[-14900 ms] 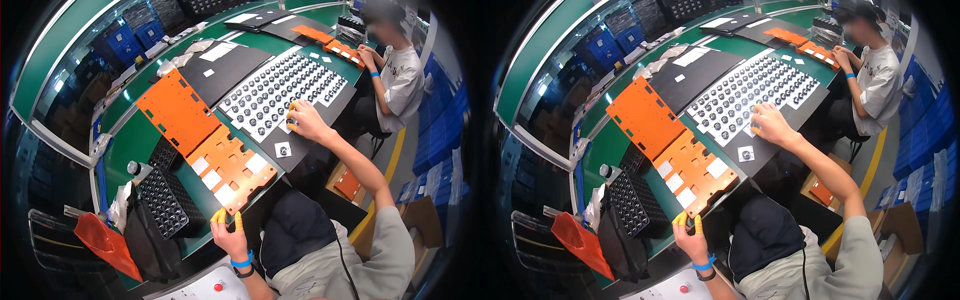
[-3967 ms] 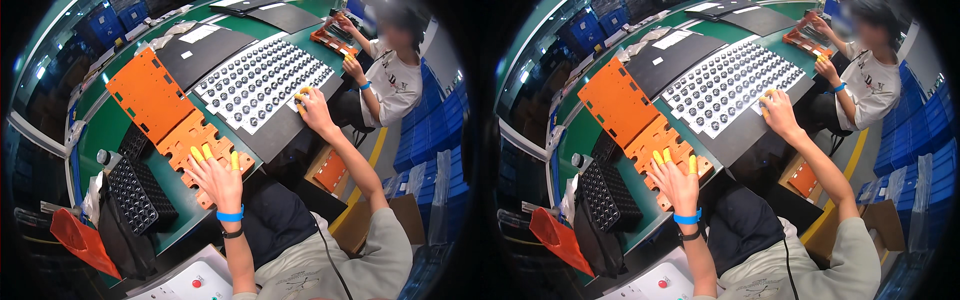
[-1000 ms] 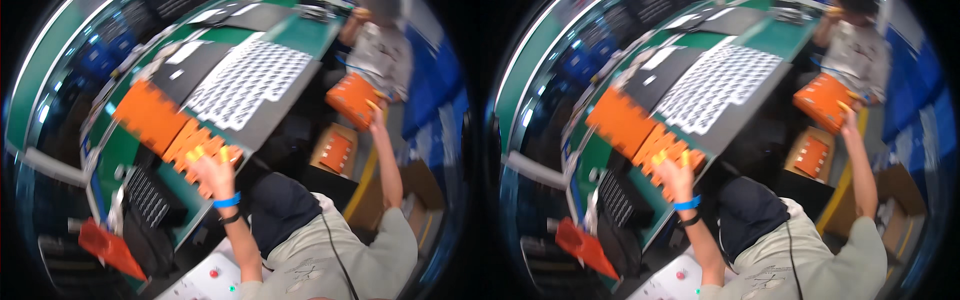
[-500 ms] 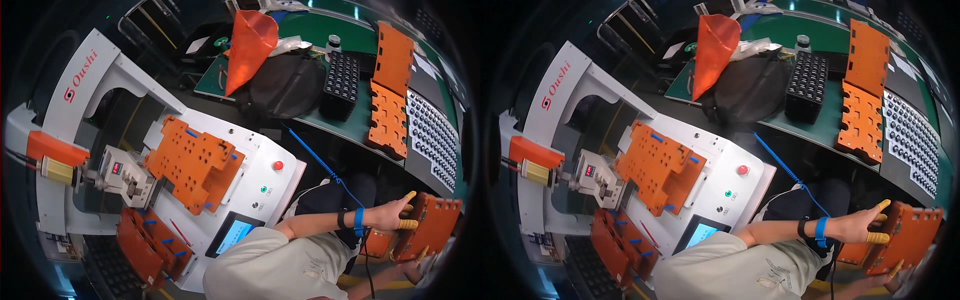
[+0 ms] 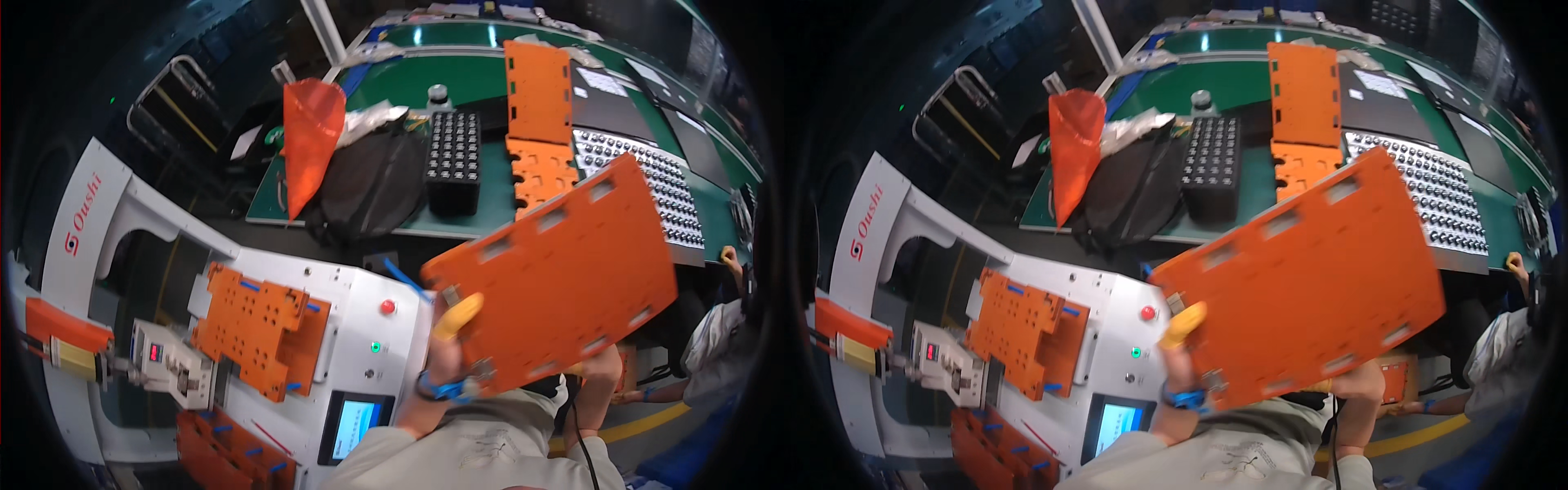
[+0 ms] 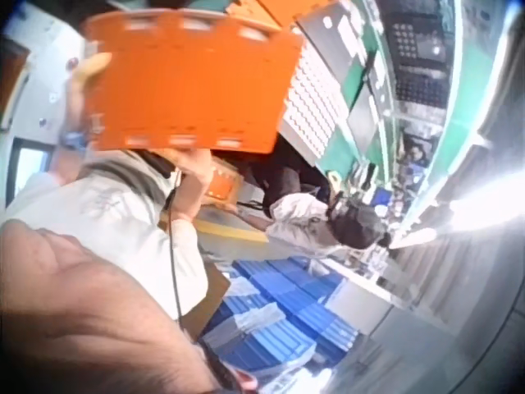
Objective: The person places small cylindrical components into slots on an orange plastic tray. They then move the tray to a machine labeled 'Oushi' and press a button to process it. The person repeats this process, handling the components and the tray with yellow finger cots.
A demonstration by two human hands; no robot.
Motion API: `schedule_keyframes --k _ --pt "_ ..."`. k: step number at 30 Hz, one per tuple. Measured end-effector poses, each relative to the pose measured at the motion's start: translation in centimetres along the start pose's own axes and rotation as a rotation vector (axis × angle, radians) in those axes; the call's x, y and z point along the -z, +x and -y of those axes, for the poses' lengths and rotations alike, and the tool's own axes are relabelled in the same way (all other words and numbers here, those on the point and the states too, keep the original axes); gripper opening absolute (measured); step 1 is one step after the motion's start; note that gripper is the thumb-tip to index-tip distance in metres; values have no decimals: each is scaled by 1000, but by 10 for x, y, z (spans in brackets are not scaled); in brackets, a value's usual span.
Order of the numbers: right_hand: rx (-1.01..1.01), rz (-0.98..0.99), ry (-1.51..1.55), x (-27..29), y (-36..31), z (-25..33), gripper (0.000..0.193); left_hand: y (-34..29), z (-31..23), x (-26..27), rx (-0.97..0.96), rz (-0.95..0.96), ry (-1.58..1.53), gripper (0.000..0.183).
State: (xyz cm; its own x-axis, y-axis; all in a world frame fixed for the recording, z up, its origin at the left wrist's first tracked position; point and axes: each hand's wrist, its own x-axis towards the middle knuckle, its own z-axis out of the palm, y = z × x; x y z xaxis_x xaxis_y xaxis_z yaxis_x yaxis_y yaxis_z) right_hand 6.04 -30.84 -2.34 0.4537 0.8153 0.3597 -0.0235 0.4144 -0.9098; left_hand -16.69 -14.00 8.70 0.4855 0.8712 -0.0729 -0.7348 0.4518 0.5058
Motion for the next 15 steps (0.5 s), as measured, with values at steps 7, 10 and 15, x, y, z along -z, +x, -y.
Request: schedule_keyframes --k 7,10,15 --pt "-377 -62 563 -37 33 6 60 -52 -69 53 -122 88 22 63" --pt "-502 41 697 -61 65 -1 55 -73 -94 57 11 -62 155 50" --pt "-771 445 926 -130 117 -12 47 -130 -90 58 -116 -352 158 51"
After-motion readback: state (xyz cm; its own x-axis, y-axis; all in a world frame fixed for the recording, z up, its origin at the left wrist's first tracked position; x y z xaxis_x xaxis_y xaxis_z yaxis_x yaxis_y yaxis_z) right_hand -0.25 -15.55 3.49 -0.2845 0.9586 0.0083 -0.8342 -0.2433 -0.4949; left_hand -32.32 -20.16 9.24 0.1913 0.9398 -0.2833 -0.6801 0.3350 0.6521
